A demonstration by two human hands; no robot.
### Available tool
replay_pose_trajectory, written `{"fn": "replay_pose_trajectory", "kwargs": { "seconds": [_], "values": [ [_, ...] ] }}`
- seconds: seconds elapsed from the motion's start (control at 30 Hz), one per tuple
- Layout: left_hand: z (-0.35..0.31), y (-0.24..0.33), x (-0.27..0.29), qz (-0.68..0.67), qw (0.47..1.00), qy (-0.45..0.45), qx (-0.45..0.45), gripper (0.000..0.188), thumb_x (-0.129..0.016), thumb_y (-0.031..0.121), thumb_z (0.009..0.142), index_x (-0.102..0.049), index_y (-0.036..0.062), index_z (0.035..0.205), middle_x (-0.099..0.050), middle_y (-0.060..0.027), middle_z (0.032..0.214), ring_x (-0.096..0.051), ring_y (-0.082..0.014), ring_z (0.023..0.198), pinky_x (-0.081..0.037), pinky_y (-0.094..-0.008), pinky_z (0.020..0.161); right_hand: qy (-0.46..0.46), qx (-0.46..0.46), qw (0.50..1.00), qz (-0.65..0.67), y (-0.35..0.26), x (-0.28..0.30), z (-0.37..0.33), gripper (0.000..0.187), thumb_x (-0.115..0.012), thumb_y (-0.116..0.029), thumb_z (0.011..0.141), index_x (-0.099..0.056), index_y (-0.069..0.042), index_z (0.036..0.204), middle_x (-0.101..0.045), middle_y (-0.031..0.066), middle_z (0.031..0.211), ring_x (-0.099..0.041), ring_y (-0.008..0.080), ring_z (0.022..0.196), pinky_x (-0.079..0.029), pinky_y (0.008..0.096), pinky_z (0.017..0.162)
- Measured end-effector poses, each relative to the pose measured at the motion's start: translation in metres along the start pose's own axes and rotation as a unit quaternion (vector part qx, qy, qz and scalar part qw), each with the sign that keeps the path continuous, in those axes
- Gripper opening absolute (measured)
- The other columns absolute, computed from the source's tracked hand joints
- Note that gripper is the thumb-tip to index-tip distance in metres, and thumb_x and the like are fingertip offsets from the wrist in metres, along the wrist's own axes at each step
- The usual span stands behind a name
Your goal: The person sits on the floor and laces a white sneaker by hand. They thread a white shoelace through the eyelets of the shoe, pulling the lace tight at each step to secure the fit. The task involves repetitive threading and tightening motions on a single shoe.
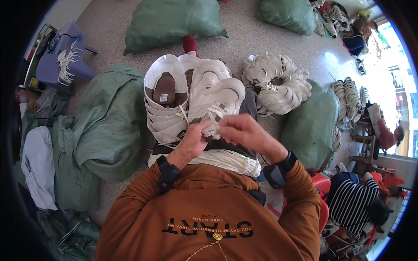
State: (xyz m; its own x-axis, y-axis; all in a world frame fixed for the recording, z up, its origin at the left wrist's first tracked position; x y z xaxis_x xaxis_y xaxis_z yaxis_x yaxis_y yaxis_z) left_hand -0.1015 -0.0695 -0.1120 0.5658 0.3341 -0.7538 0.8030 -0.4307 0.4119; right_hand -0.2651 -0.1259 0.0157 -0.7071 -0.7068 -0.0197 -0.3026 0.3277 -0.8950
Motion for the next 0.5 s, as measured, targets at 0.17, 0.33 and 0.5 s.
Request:
{"fn": "replay_pose_trajectory", "kwargs": {
  "seconds": [0.17, 0.33, 0.5],
  "values": [
    [0.012, -0.004, 0.000, 0.015, 0.999, 0.035, -0.036, 0.033, -0.069, 0.022, 0.096, -0.061, 0.0109, 0.126, -0.067, -0.0024, 0.118, -0.067, -0.0150, 0.102, -0.058, -0.0354, 0.083, -0.096, 0.204, 0.972, -0.066, -0.119, -0.035, 0.032, 0.019, -0.061, -0.016, 0.102, -0.072, -0.001, 0.108, -0.058, -0.0057, 0.071, -0.047, 0.0012, 0.058, -0.035, 0.0189, 0.050],
    [0.010, -0.001, -0.004, 0.004, 0.995, 0.063, -0.080, 0.038, -0.072, 0.031, 0.096, -0.061, 0.0083, 0.125, -0.069, -0.0020, 0.116, -0.068, -0.0144, 0.102, -0.058, -0.0332, 0.086, -0.088, 0.208, 0.974, -0.011, -0.150, -0.036, 0.055, 0.020, -0.059, -0.016, 0.103, -0.071, -0.001, 0.110, -0.060, -0.0037, 0.069, -0.046, 0.0017, 0.051, -0.034, 0.0188, 0.045],
    [0.006, -0.008, 0.005, -0.009, 0.999, -0.001, -0.048, 0.035, -0.068, 0.028, 0.097, -0.062, 0.0060, 0.123, -0.069, -0.0034, 0.114, -0.068, -0.0151, 0.100, -0.057, -0.0330, 0.084, 0.015, -0.005, 0.977, -0.212, -0.003, 0.011, 0.067, 0.013, -0.061, -0.014, 0.095, -0.062, -0.004, 0.087, -0.060, -0.0012, 0.064, -0.051, 0.0040, 0.049, -0.038, 0.0211, 0.043]
  ]
}}
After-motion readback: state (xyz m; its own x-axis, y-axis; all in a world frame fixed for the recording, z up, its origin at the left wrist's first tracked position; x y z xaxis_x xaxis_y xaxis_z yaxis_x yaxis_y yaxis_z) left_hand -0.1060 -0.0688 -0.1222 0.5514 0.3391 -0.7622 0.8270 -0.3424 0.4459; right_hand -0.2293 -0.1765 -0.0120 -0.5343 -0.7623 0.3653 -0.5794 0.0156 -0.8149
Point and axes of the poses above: each hand's wrist, its own z-axis towards the middle knuckle, its own x-axis out of the back of the hand, y = z × x, the point moved 1 cm from there along z, towards the middle knuckle
